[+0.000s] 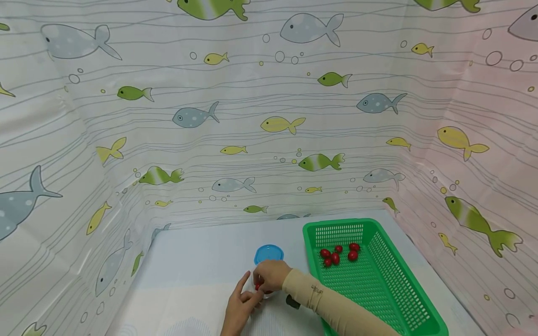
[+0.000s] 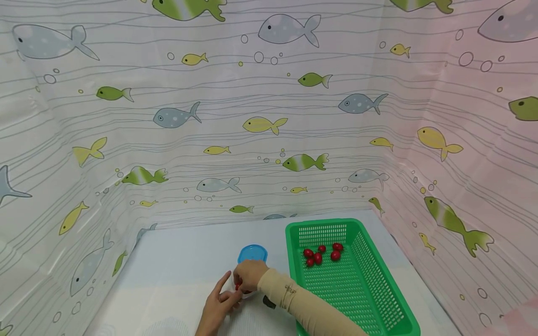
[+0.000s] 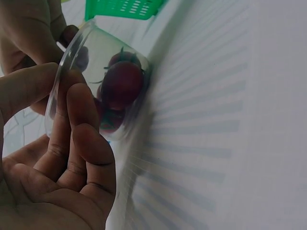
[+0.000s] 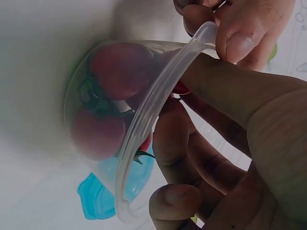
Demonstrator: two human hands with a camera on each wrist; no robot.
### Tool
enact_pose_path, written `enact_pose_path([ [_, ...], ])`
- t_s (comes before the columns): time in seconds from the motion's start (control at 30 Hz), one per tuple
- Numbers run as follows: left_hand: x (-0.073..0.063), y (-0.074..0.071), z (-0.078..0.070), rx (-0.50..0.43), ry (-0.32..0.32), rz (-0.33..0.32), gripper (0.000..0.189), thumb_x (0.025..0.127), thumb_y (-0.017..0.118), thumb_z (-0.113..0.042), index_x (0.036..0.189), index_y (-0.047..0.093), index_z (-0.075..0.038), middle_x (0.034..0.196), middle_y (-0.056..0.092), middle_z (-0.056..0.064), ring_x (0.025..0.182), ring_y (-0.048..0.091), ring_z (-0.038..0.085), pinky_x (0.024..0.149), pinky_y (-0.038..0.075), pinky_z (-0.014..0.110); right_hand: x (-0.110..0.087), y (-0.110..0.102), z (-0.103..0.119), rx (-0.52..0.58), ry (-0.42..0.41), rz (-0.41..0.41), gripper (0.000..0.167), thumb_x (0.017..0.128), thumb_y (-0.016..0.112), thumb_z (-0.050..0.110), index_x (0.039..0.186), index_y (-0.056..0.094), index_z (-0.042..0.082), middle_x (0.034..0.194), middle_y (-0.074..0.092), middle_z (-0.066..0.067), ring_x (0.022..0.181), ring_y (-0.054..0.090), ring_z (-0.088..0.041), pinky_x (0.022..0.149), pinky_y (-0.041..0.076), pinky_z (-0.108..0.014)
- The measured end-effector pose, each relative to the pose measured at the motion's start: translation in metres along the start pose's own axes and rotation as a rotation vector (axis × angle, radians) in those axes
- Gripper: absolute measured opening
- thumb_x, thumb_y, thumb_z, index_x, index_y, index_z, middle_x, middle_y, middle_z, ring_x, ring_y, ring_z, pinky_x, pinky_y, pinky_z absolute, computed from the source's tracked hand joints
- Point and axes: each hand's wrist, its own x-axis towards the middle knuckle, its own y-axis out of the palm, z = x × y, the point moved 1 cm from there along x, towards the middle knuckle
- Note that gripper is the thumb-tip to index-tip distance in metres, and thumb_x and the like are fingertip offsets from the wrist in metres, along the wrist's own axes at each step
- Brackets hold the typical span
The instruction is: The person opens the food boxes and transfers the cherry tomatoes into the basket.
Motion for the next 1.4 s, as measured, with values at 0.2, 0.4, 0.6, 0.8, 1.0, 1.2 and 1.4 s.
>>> enact_pose_path([
  [0.2, 0.002, -0.001, 0.003, -0.003, -0.001, 0.003, 0.083, 0.095, 0.073, -0.027, 0.159, 0.026, -0.001, 0.085, 0.072, 0.02, 0.078, 0.068, 0.029, 0.064, 0.049, 0.032, -0.003, -0.002, -0.003, 0.0, -0.033, -0.03, 0.012, 0.085, 0.085, 0.023, 0.094, 0.077, 0.02, 0.08, 0.066, 0.015, 0.072, 0.057, 0.001, 0.066, 0.05, -0.023],
  [0.4, 0.005, -0.002, 0.01, 0.013, 0.016, 0.003, 0.085, 0.095, 0.073, -0.033, 0.16, 0.026, -0.005, 0.085, 0.073, 0.016, 0.078, 0.069, 0.026, 0.065, 0.05, 0.031, -0.009, -0.012, -0.003, 0.049, -0.027, -0.054, 0.015, 0.086, 0.082, 0.027, 0.098, 0.075, 0.02, 0.084, 0.068, 0.013, 0.074, 0.057, -0.001, 0.068, 0.051, -0.024],
  [0.6, 0.004, -0.001, 0.01, 0.014, 0.013, -0.004, 0.086, 0.094, 0.074, -0.038, 0.16, 0.028, -0.007, 0.084, 0.073, 0.013, 0.077, 0.069, 0.023, 0.066, 0.049, 0.03, -0.015, -0.016, -0.009, 0.1, -0.044, -0.105, 0.019, 0.086, 0.081, 0.033, 0.097, 0.073, 0.02, 0.081, 0.066, 0.014, 0.072, 0.057, -0.001, 0.063, 0.049, -0.025],
  [0.8, 0.004, -0.001, 0.01, 0.009, 0.022, -0.003, 0.081, 0.097, 0.071, -0.031, 0.16, 0.027, -0.006, 0.085, 0.073, 0.015, 0.077, 0.068, 0.024, 0.066, 0.05, 0.03, -0.02, -0.02, -0.017, 0.14, -0.045, -0.143, 0.023, 0.086, 0.081, 0.036, 0.099, 0.068, 0.022, 0.085, 0.067, 0.015, 0.073, 0.056, 0.001, 0.065, 0.05, -0.025],
  [1.0, 0.007, -0.002, 0.014, 0.012, 0.021, 0.002, 0.079, 0.098, 0.07, -0.027, 0.16, 0.026, -0.004, 0.086, 0.073, 0.018, 0.078, 0.069, 0.027, 0.066, 0.05, 0.032, -0.029, -0.03, -0.024, 0.19, -0.06, -0.172, 0.022, 0.086, 0.081, 0.032, 0.101, 0.068, 0.02, 0.091, 0.07, 0.014, 0.083, 0.063, -0.004, 0.067, 0.051, -0.025],
  [1.2, 0.009, -0.001, 0.015, 0.037, 0.007, -0.003, 0.079, 0.098, 0.07, -0.028, 0.159, 0.026, -0.004, 0.085, 0.073, 0.014, 0.079, 0.069, 0.027, 0.066, 0.05, 0.032, -0.036, -0.038, -0.031, 0.206, -0.07, -0.21, 0.019, 0.088, 0.079, 0.028, 0.104, 0.07, 0.021, 0.097, 0.072, 0.013, 0.091, 0.062, -0.006, 0.073, 0.052, -0.028],
  [1.4, 0.01, 0.0, 0.015, 0.043, -0.003, -0.001, 0.08, 0.098, 0.07, -0.029, 0.159, 0.026, -0.003, 0.085, 0.073, 0.015, 0.078, 0.069, 0.027, 0.066, 0.051, 0.034, -0.047, -0.05, -0.038, 0.276, -0.081, -0.262, 0.021, 0.09, 0.078, 0.025, 0.108, 0.069, 0.018, 0.1, 0.073, 0.008, 0.084, 0.063, -0.005, 0.072, 0.053, -0.024],
])
